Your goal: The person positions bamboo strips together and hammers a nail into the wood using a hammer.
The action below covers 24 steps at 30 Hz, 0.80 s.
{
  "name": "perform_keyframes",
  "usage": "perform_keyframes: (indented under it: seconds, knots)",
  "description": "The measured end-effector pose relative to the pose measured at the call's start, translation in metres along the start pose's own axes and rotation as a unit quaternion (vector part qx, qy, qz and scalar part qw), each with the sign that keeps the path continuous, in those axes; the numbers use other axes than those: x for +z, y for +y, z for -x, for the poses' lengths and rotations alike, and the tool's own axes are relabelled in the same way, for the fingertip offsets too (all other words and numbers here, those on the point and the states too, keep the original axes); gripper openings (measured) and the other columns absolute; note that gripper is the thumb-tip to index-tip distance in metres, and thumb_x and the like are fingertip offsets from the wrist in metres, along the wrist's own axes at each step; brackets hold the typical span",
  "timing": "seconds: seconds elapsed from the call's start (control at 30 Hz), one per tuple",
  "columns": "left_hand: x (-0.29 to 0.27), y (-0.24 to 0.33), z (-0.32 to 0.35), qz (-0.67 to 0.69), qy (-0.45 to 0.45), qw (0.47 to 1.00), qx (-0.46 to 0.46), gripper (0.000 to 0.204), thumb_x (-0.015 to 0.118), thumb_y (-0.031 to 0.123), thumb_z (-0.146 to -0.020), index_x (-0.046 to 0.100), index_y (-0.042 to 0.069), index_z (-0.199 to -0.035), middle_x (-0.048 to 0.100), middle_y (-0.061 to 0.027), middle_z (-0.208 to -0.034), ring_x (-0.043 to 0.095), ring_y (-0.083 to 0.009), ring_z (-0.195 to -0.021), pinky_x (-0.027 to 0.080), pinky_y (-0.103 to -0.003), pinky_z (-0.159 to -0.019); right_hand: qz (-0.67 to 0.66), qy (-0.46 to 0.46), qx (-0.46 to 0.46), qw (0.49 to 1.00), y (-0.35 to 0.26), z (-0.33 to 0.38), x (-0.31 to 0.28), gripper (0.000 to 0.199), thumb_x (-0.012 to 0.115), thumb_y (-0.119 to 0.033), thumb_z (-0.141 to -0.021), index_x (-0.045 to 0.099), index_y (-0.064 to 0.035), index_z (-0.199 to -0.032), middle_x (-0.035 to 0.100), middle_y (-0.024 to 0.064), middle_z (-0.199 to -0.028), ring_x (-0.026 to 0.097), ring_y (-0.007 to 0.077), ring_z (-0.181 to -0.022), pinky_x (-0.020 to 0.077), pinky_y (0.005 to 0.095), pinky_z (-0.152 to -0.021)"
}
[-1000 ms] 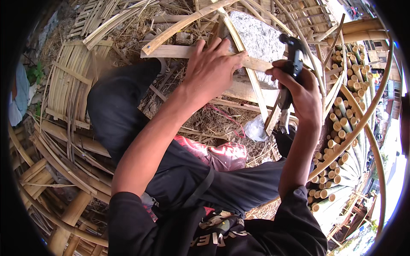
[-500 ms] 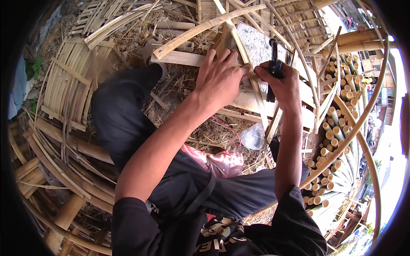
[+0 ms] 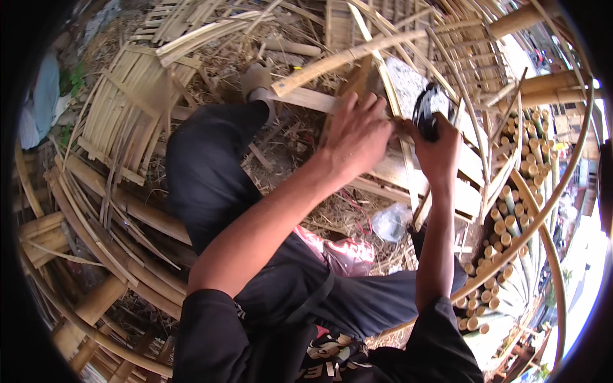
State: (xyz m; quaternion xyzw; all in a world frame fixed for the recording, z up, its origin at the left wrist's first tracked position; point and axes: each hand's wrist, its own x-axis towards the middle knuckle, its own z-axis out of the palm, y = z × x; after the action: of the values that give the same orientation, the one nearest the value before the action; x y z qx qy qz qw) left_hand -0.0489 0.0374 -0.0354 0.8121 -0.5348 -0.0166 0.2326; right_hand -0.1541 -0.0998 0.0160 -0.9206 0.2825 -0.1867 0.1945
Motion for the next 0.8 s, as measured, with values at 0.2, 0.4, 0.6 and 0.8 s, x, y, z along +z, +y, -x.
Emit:
perform_keyframes:
  seconds: [0.2, 0.4, 0.6, 0.8]
  knots:
    - [0.010, 0.014, -0.005, 0.019, 0.048, 0.998, 0.020, 0.018, 0.066, 0.009, -0.086, 0.077, 0.013, -0.100, 0.062, -0.0108, -0.109, 0.056, -0.0231, -0.112, 0.039, -0.042, -0.096, -0.021, 0.032, 0.017, 0.999, -0.007, 0.009, -0.014, 0.012, 0.072, -0.002, -0.083, 0.063, -0.0006, -0.090, 0.065, 0.0160, -0.068, 0.062, 0.0212, -0.059, 0.0480, 0.0362, -0.061]
    - [-0.004, 0.012, -0.001, 0.034, 0.019, 0.999, -0.006, 0.013, 0.067, 0.015, -0.089, 0.077, 0.017, -0.097, 0.062, -0.0076, -0.101, 0.057, -0.0222, -0.107, 0.040, -0.042, -0.091, -0.078, 0.031, -0.016, 0.996, 0.017, 0.008, 0.001, 0.028, 0.080, -0.006, -0.078, 0.061, -0.0012, -0.099, 0.062, 0.0093, -0.064, 0.052, 0.0118, -0.056, 0.0432, 0.0323, -0.053]
    - [-0.007, 0.010, -0.001, 0.025, 0.034, 0.999, -0.005, 0.014, 0.068, 0.016, -0.088, 0.078, 0.020, -0.098, 0.062, -0.0071, -0.101, 0.057, -0.0231, -0.109, 0.040, -0.046, -0.098, -0.083, 0.042, 0.011, 0.996, 0.018, 0.004, 0.002, 0.033, 0.085, -0.015, -0.077, 0.062, -0.0008, -0.095, 0.068, 0.0136, -0.073, 0.061, 0.0145, -0.064, 0.0493, 0.0328, -0.061]
    - [0.001, 0.008, -0.002, 0.028, 0.083, 0.996, 0.009, 0.021, 0.067, 0.013, -0.087, 0.077, 0.019, -0.105, 0.062, -0.0094, -0.102, 0.057, -0.0256, -0.111, 0.039, -0.047, -0.101, -0.077, 0.054, 0.000, 0.996, 0.019, 0.002, 0.004, 0.031, 0.085, -0.016, -0.078, 0.064, -0.0002, -0.095, 0.069, 0.0125, -0.070, 0.060, 0.0113, -0.059, 0.0476, 0.0320, -0.057]
